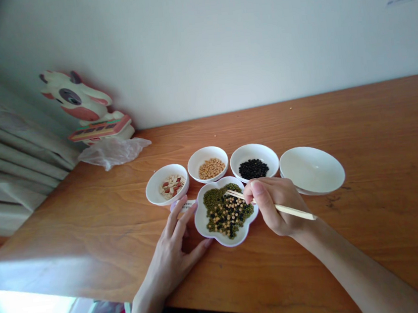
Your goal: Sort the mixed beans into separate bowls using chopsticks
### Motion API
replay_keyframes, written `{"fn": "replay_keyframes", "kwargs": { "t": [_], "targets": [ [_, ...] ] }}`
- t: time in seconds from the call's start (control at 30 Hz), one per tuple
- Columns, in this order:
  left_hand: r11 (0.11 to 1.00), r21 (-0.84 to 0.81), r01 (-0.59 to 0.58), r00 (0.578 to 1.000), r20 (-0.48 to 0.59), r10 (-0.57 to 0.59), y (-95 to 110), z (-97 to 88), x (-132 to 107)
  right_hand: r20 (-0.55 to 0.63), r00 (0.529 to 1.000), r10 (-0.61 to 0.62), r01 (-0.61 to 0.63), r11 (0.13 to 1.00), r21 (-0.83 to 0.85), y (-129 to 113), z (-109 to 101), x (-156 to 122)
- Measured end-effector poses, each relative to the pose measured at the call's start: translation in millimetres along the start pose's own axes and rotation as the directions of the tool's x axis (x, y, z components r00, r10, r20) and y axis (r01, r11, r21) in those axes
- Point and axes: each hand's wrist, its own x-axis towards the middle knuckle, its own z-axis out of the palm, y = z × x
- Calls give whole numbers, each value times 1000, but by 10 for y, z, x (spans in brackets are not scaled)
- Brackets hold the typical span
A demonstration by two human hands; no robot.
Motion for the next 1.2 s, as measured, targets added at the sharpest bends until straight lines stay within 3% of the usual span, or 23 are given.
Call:
{"fn": "replay_keyframes", "kwargs": {
  "t": [0.27, 0.67, 1.2],
  "targets": [
    [1000, 17, -1, 1000, -7, 1, 13, -3, 5, -38, 999, -31, 33, 998, 52, -1, 27, -14],
    [1000, 27, -14, 1000, -22, 15, -12, 8, -11, 9, 990, 139, -139, 981, 135, 79, -59, -17],
    [1000, 20, -8, 1000, -9, 9, -15, 17, -9, 81, 991, 110, -119, 987, 109, 52, -18, -28]
  ]
}}
